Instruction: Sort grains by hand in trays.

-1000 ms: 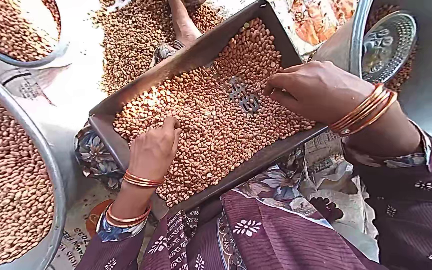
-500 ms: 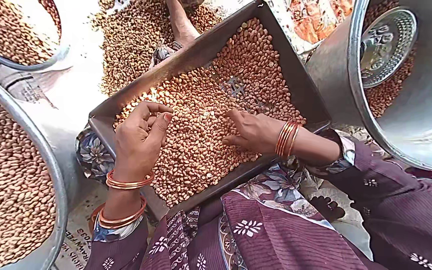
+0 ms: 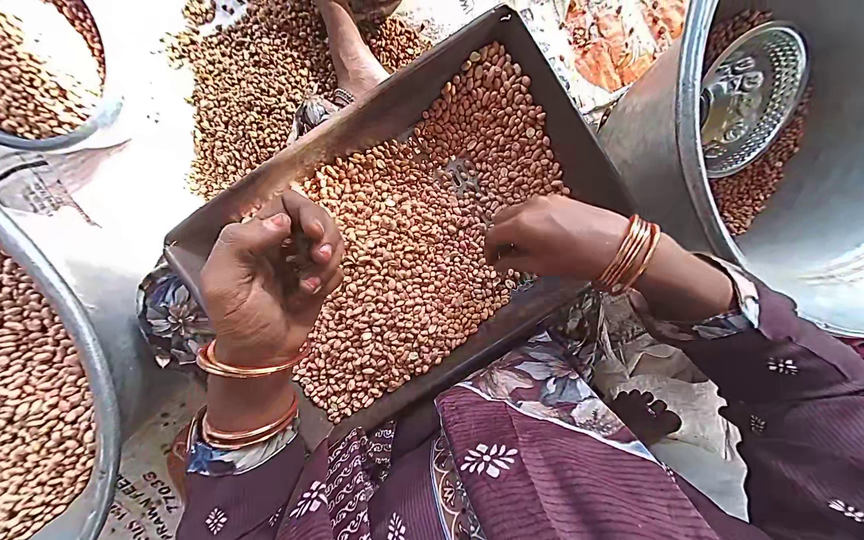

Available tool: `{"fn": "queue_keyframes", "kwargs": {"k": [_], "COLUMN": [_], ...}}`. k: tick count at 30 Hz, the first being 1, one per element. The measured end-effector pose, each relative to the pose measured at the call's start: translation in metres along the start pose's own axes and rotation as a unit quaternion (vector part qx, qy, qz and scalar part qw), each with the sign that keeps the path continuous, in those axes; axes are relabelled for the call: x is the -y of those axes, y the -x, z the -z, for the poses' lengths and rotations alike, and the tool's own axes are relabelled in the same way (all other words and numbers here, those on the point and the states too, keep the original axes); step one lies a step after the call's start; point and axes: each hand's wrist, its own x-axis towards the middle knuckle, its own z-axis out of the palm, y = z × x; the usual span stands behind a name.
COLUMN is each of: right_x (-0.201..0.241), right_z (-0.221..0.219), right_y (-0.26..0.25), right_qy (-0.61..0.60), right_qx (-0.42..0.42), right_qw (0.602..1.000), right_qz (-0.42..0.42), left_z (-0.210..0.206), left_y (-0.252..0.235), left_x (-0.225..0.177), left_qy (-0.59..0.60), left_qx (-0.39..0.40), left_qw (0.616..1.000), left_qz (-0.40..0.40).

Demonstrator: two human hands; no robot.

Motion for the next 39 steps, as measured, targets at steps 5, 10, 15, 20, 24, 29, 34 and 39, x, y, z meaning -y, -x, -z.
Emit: {"fn": "queue_keyframes", "kwargs": {"k": [5, 10, 15, 20, 24, 29, 34, 39], "right_x": [0.010, 0.018, 0.000, -0.025, -0.031, -0.023, -0.020, -0.011], "right_z": [-0.039, -0.038, -0.026, -0.006, -0.007, -0.018, -0.013, 0.004], "right_y": [0.018, 0.019, 0.019, 0.032, 0.031, 0.022, 0.018, 0.009], "right_qy": [0.085, 0.118, 0.027, 0.045, 0.023, 0.038, 0.079, 0.065], "right_qx": [-0.019, -0.030, -0.036, -0.135, -0.103, -0.050, -0.031, 0.043], "right_qw": [0.996, 0.992, 0.999, 0.988, 0.994, 0.998, 0.995, 0.992], "right_qz": [-0.007, -0.026, -0.017, -0.067, -0.013, -0.017, -0.050, -0.096], "left_z": [-0.022, -0.047, -0.069, -0.074, -0.078, -0.074, -0.077, -0.068], "left_y": [-0.016, -0.042, -0.050, -0.050, -0.049, -0.050, -0.052, -0.061], "left_x": [0.018, 0.049, 0.089, 0.098, 0.099, 0.105, 0.106, 0.099], "left_qy": [-0.153, -0.553, -0.710, -0.757, -0.762, -0.742, -0.736, -0.628], "left_qx": [0.041, 0.170, 0.216, 0.203, 0.185, 0.188, 0.198, 0.166], "left_qw": [0.987, 0.815, 0.669, 0.614, 0.612, 0.630, 0.632, 0.757], "left_qz": [0.032, -0.034, -0.041, -0.095, -0.102, -0.128, -0.139, -0.074]}}
